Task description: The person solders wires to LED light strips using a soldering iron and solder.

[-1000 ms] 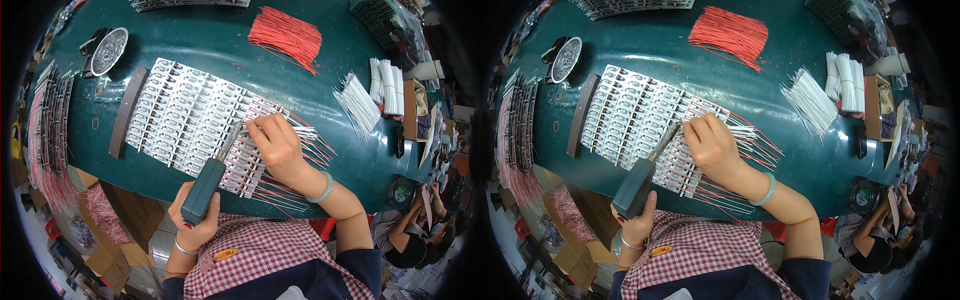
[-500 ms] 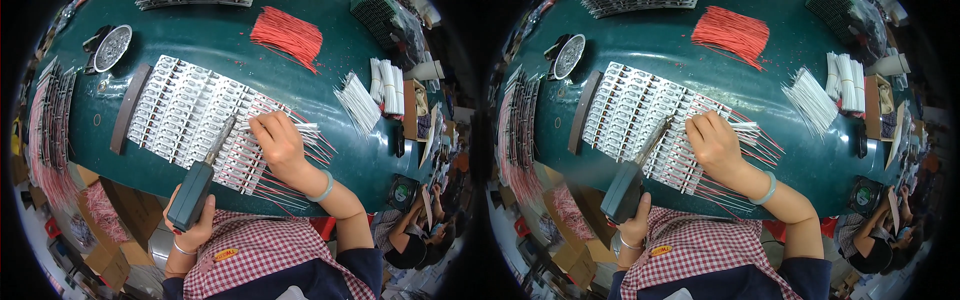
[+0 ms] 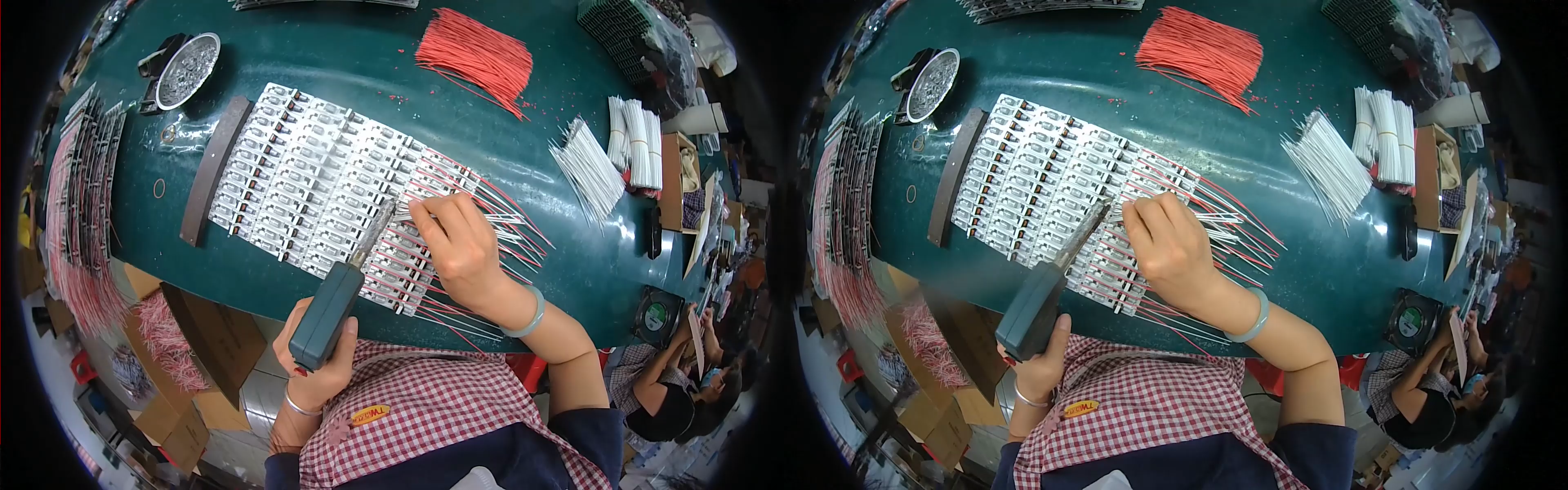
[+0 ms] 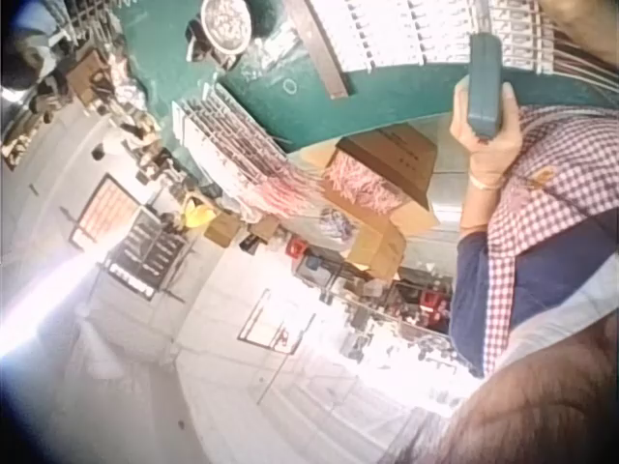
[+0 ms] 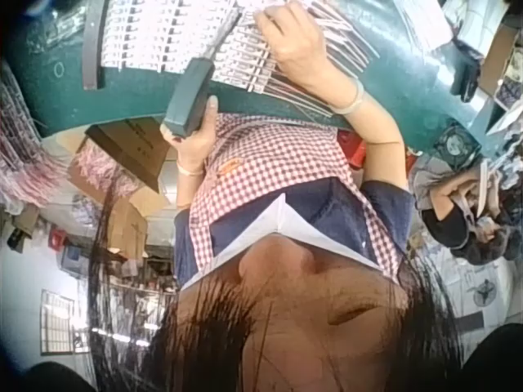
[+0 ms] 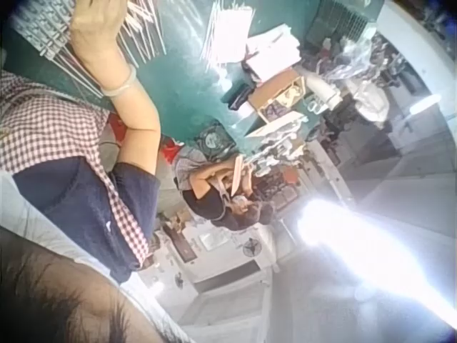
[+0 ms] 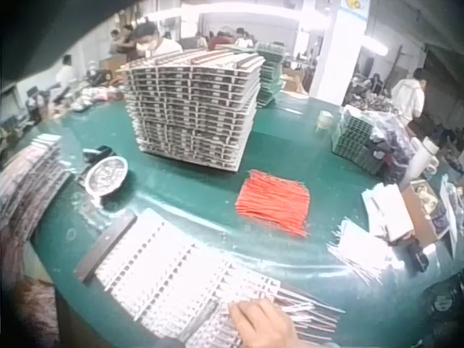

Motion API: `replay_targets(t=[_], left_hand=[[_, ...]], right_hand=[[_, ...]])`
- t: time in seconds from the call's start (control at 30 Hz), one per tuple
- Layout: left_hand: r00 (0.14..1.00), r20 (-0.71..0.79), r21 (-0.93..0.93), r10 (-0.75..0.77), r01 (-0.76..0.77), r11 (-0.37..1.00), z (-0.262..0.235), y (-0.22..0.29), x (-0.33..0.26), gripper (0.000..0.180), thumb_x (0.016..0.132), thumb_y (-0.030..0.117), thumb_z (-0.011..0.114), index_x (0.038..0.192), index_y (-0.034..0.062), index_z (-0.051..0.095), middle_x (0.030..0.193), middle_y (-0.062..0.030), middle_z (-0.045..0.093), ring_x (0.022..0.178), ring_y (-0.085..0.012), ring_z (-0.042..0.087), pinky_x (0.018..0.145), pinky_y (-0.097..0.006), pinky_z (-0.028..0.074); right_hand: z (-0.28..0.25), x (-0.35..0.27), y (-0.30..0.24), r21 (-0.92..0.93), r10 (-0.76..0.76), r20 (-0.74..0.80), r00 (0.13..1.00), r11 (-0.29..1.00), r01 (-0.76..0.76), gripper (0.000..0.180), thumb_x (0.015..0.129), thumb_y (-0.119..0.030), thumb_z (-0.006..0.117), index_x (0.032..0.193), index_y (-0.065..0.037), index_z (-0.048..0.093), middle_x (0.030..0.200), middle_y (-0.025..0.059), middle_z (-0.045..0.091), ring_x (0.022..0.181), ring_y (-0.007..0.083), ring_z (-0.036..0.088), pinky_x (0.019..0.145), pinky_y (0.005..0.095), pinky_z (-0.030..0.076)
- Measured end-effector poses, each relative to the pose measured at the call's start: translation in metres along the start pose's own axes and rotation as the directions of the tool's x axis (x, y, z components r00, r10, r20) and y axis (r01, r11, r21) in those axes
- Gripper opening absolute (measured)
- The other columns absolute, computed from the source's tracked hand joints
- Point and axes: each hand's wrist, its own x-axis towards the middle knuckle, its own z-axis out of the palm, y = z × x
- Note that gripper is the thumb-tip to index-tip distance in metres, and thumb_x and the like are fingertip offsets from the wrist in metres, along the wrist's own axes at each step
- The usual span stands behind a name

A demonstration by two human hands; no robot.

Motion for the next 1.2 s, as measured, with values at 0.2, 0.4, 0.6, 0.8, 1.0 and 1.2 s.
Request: replay_targets(t=[0.2, 0.4, 0.6, 0.8, 1.0, 1.2], left_hand=[[1.0, 0.02, 0.064, 0.021, -0.022, 0.998, 0.001, 0.003, 0.002, 0.018, 0.073, -0.003, 0.073, 0.09, -0.0058, 0.066, 0.086, -0.0154, 0.065, 0.069, -0.0248, 0.065, 0.061, -0.029, 0.051], [0.999, 0.028, 0.083, 0.044, -0.047, 0.995, 0.0, 0.003, 0.002, 0.016, 0.073, -0.004, 0.073, 0.087, -0.0055, 0.066, 0.085, -0.0147, 0.064, 0.068, -0.0252, 0.065, 0.06, -0.03, 0.051], [0.995, -0.097, -0.031, 0.016, -0.02, 0.999, 0.0, -0.007, -0.01, 0.022, 0.073, -0.002, 0.073, 0.093, -0.0066, 0.066, 0.089, -0.0163, 0.066, 0.071, -0.0259, 0.066, 0.064, -0.03, 0.052], [0.996, -0.089, -0.04, -0.018, 0.014, 0.999, -0.004, -0.006, -0.014, 0.026, 0.073, 0.0, 0.074, 0.097, -0.0067, 0.066, 0.091, -0.0172, 0.066, 0.072, -0.0252, 0.066, 0.065, -0.031, 0.053], [0.998, -0.065, 0.017, -0.006, 0.007, 1.0, -0.007, -0.005, -0.016, 0.025, 0.073, 0.0, 0.074, 0.097, -0.0063, 0.066, 0.092, -0.0176, 0.067, 0.075, -0.0267, 0.068, 0.065, -0.031, 0.053], [0.999, -0.017, 0.043, 0.034, -0.033, 0.999, -0.008, -0.005, -0.016, 0.023, 0.074, -0.001, 0.074, 0.095, -0.0057, 0.067, 0.093, -0.0174, 0.067, 0.075, -0.0274, 0.068, 0.065, -0.032, 0.053]], right_hand=[[-0.001, 0.002, -0.005, 0.015, 0.047, 0.012, 0.999, 0.999, -0.047, 0.036, 0.066, 0.001, 0.063, 0.102, 0.007, 0.065, 0.09, 0.0127, 0.062, 0.079, 0.0264, 0.059, 0.065, 0.0346, 0.051], [-0.001, 0.002, -0.005, 0.003, 0.048, 0.022, 0.999, 0.999, -0.048, 0.035, 0.067, 0.0, 0.063, 0.101, 0.007, 0.065, 0.09, 0.0126, 0.061, 0.079, 0.0262, 0.059, 0.064, 0.0345, 0.051], [-0.001, 0.001, -0.003, -0.022, -0.004, 0.021, 1.0, 1.0, 0.005, 0.033, 0.069, -0.002, 0.064, 0.1, 0.009, 0.064, 0.091, 0.0122, 0.058, 0.081, 0.0239, 0.056, 0.064, 0.0322, 0.049], [-0.002, 0.001, -0.003, 0.002, -0.019, -0.014, 1.0, 1.0, 0.019, 0.033, 0.068, -0.002, 0.064, 0.1, 0.009, 0.064, 0.091, 0.0124, 0.059, 0.081, 0.0239, 0.057, 0.063, 0.0322, 0.049], [0.0, -0.004, -0.011, 0.049, -0.013, -0.033, 0.999, 0.999, 0.015, 0.034, 0.067, -0.002, 0.064, 0.099, 0.009, 0.065, 0.09, 0.0118, 0.06, 0.077, 0.0233, 0.057, 0.059, 0.0316, 0.048], [0.001, -0.003, -0.013, 0.012, -0.022, -0.013, 1.0, 1.0, 0.022, 0.033, 0.067, -0.002, 0.064, 0.098, 0.01, 0.065, 0.09, 0.012, 0.06, 0.077, 0.0228, 0.056, 0.06, 0.0311, 0.049]])
